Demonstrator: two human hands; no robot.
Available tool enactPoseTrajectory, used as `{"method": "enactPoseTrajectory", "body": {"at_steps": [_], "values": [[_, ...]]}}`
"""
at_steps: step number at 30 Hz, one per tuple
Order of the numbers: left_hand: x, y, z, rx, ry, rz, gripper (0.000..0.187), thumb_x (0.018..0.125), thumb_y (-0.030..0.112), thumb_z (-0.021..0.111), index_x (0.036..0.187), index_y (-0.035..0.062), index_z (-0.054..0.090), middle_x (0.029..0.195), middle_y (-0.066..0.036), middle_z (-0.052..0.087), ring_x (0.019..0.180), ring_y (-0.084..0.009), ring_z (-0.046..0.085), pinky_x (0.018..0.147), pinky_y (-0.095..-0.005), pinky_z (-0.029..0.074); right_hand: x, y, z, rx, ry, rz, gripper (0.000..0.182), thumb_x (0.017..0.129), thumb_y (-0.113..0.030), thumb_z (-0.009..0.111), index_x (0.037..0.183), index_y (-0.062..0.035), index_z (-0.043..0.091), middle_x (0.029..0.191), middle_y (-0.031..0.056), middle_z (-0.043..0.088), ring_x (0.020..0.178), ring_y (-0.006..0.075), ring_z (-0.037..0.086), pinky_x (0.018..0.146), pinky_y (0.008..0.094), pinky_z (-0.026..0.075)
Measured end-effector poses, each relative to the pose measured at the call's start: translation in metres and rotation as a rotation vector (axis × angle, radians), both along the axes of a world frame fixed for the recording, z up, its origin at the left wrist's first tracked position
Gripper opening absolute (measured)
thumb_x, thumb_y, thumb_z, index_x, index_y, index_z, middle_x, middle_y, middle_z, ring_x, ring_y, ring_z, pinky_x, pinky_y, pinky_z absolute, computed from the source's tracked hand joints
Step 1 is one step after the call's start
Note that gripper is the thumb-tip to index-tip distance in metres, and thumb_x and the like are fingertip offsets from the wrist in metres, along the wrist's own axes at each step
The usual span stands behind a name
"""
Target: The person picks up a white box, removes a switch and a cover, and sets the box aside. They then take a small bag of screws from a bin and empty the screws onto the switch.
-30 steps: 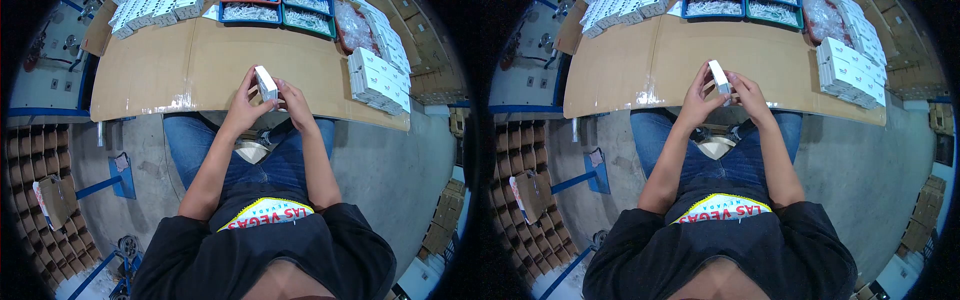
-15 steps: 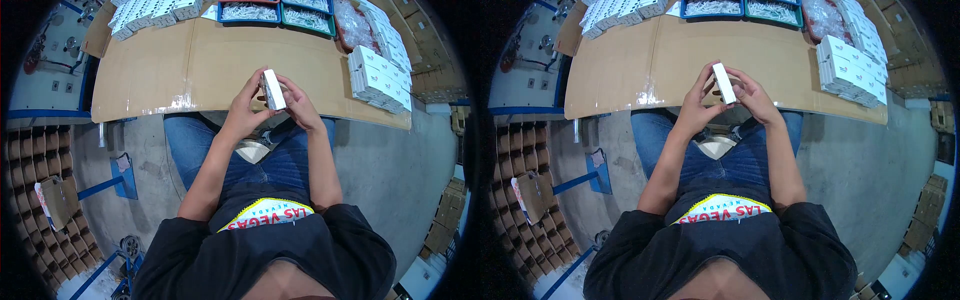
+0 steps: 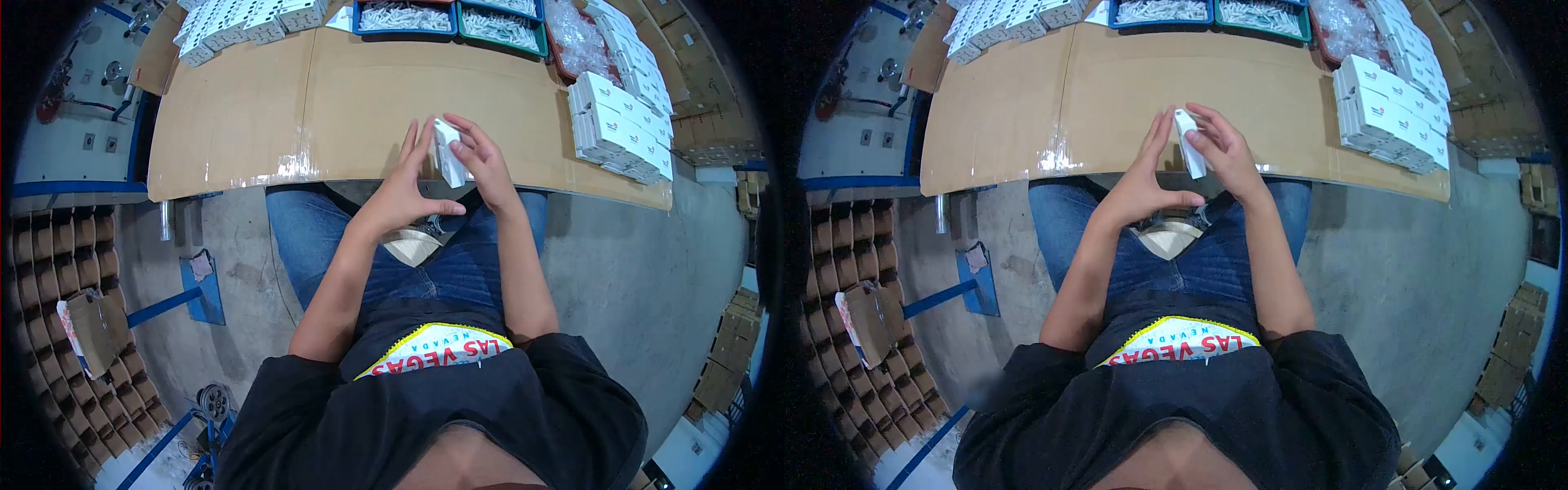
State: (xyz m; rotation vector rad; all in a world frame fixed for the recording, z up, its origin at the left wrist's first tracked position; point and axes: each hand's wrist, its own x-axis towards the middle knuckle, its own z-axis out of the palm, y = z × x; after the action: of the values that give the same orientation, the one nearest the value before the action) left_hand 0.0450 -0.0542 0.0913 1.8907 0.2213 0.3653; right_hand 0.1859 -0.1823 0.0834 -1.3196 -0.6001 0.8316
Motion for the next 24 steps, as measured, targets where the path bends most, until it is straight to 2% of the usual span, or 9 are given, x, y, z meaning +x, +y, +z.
{"method": "enactPoseTrajectory", "body": {"at_steps": [1,2,4,5,7,14,18,20,24], "values": [[0.000,0.000,-0.007,-0.134,0.015,0.035,0.084,0.090,0.034,0.080,0.158,0.0118,0.035,0.161,-0.014,0.040,0.149,-0.0307,0.040,0.119,-0.0422,0.037,-0.002,0.002,-0.003,0.000,0.000,0.002,0.054,0.098,-0.023,0.070,0.147,-0.0070,0.053,0.137,0.0114,0.061,0.127,0.0213,0.058,0.108,0.0349,0.045],[0.000,0.003,-0.014,-0.134,0.016,0.036,0.084,0.090,0.034,0.080,0.158,0.0118,0.035,0.161,-0.014,0.040,0.149,-0.0307,0.040,0.119,-0.0422,0.037,-0.005,0.005,-0.007,0.010,-0.171,-0.007,0.054,0.096,-0.020,0.070,0.146,-0.0056,0.054,0.139,0.0120,0.060,0.128,0.0225,0.058,0.109,0.0360,0.045],[0.002,0.006,-0.013,-1.105,0.272,0.004,0.068,0.103,0.059,0.054,0.151,0.0132,0.044,0.143,-0.012,0.055,0.126,-0.0248,0.058,0.100,-0.0387,0.050,-0.011,0.008,-0.004,-0.020,-0.498,-0.021,0.055,0.090,-0.016,0.071,0.142,-0.0024,0.057,0.142,0.0151,0.058,0.132,0.0278,0.056,0.112,0.0391,0.043],[0.002,0.005,-0.013,-1.106,0.273,0.005,0.068,0.103,0.059,0.054,0.151,0.0132,0.044,0.143,-0.012,0.055,0.126,-0.0248,0.058,0.100,-0.0387,0.050,-0.015,0.010,-0.003,-0.020,-0.497,-0.020,0.055,0.090,-0.016,0.071,0.142,-0.0024,0.057,0.142,0.0151,0.058,0.132,0.0278,0.056,0.112,0.0391,0.043],[0.005,0.000,-0.005,-1.231,0.242,0.077,0.072,0.103,0.073,0.034,0.143,0.0142,0.051,0.122,-0.005,0.061,0.103,-0.0159,0.062,0.086,-0.0352,0.052,-0.024,0.017,-0.002,-0.015,-0.648,-0.027,0.058,0.088,-0.016,0.072,0.142,-0.0019,0.057,0.143,0.0176,0.057,0.132,0.0319,0.056,0.112,0.0400,0.043],[0.012,-0.012,-0.001,-1.282,0.137,0.302,0.058,0.103,0.064,0.048,0.133,0.0155,0.057,0.110,-0.002,0.061,0.098,-0.0134,0.059,0.089,-0.0352,0.049,-0.031,0.024,-0.010,-0.030,-0.824,-0.102,0.069,0.089,-0.036,0.079,0.143,-0.0004,0.055,0.144,0.0208,0.056,0.130,0.0358,0.057,0.109,0.0417,0.047],[0.010,-0.010,-0.002,-1.262,0.157,0.332,0.056,0.102,0.062,0.051,0.130,0.0139,0.060,0.107,0.000,0.059,0.091,-0.0110,0.055,0.086,-0.0329,0.046,-0.032,0.025,-0.015,0.011,-0.845,-0.088,0.072,0.090,-0.036,0.078,0.147,-0.0001,0.052,0.149,0.0214,0.052,0.134,0.0364,0.055,0.111,0.0411,0.046],[0.010,-0.008,-0.007,-1.232,0.111,0.355,0.055,0.103,0.054,0.053,0.136,0.0100,0.057,0.117,-0.003,0.063,0.107,-0.0170,0.061,0.095,-0.0347,0.049,-0.037,0.026,-0.011,-0.005,-0.888,-0.097,0.070,0.095,-0.030,0.073,0.152,-0.0003,0.046,0.157,0.0239,0.043,0.141,0.0384,0.050,0.113,0.0421,0.044],[0.013,-0.010,-0.003,-1.162,0.064,0.406,0.055,0.103,0.052,0.054,0.136,0.0084,0.058,0.115,-0.003,0.063,0.106,-0.0149,0.060,0.094,-0.0334,0.049,-0.049,0.031,-0.013,0.002,-0.894,-0.106,0.067,0.099,-0.027,0.067,0.155,0.0005,0.041,0.162,0.0265,0.035,0.146,0.0402,0.043,0.116,0.0434,0.041]]}}
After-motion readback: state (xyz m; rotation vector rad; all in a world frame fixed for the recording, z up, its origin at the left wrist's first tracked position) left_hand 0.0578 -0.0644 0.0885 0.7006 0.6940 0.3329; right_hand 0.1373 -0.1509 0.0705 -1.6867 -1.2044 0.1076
